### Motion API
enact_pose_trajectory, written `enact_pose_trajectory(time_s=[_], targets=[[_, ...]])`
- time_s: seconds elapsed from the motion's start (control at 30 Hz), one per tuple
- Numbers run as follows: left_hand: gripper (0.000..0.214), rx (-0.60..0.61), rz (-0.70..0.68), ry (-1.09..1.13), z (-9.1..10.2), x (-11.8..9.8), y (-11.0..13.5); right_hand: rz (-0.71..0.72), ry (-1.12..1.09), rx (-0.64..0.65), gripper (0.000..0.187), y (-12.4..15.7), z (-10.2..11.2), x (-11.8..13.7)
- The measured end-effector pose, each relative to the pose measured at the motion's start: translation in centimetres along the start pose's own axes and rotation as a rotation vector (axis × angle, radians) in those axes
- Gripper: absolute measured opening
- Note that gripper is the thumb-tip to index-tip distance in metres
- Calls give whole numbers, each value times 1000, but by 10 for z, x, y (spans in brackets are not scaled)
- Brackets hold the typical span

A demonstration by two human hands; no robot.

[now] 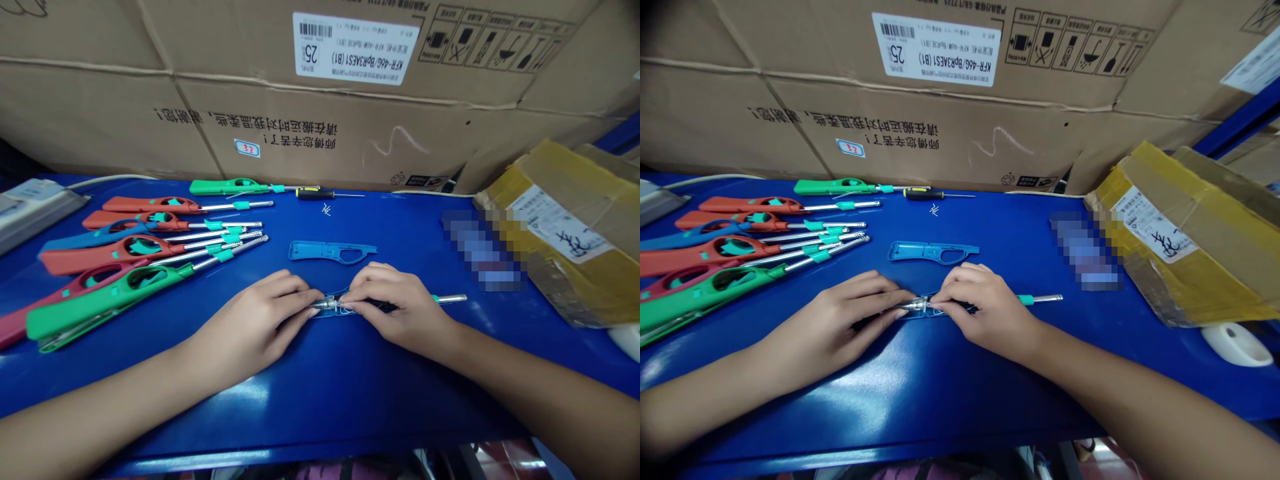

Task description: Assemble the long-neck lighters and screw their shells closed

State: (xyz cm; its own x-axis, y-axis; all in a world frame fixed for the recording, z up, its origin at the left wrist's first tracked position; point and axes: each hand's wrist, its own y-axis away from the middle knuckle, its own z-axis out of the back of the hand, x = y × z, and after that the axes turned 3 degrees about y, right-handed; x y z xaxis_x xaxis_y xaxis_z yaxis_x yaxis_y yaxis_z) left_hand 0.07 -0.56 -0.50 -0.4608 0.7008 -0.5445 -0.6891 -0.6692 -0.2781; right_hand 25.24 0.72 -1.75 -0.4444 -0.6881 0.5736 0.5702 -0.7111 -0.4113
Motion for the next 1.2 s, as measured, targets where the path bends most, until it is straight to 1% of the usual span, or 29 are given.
enact_pose_trajectory(time_s=[0.53,0.67,0.77,0.87,1.07,1.2], targets=[[25,7,7,3,-2,2,1,-14,-4,21,12,-1,-1,3],[25,-3,-5,-3,0,1,0,-53,26,48,7,-1,1,6],[26,-4,-8,-3,1,1,-1,-57,65,77,11,-1,2,7],[27,1,-9,0,1,0,-1,-46,90,95,10,0,1,6],[28,15,-18,8,-1,0,0,-57,99,94,10,0,0,4],[27,1,-19,3,-1,0,0,-78,85,80,9,0,0,6]])
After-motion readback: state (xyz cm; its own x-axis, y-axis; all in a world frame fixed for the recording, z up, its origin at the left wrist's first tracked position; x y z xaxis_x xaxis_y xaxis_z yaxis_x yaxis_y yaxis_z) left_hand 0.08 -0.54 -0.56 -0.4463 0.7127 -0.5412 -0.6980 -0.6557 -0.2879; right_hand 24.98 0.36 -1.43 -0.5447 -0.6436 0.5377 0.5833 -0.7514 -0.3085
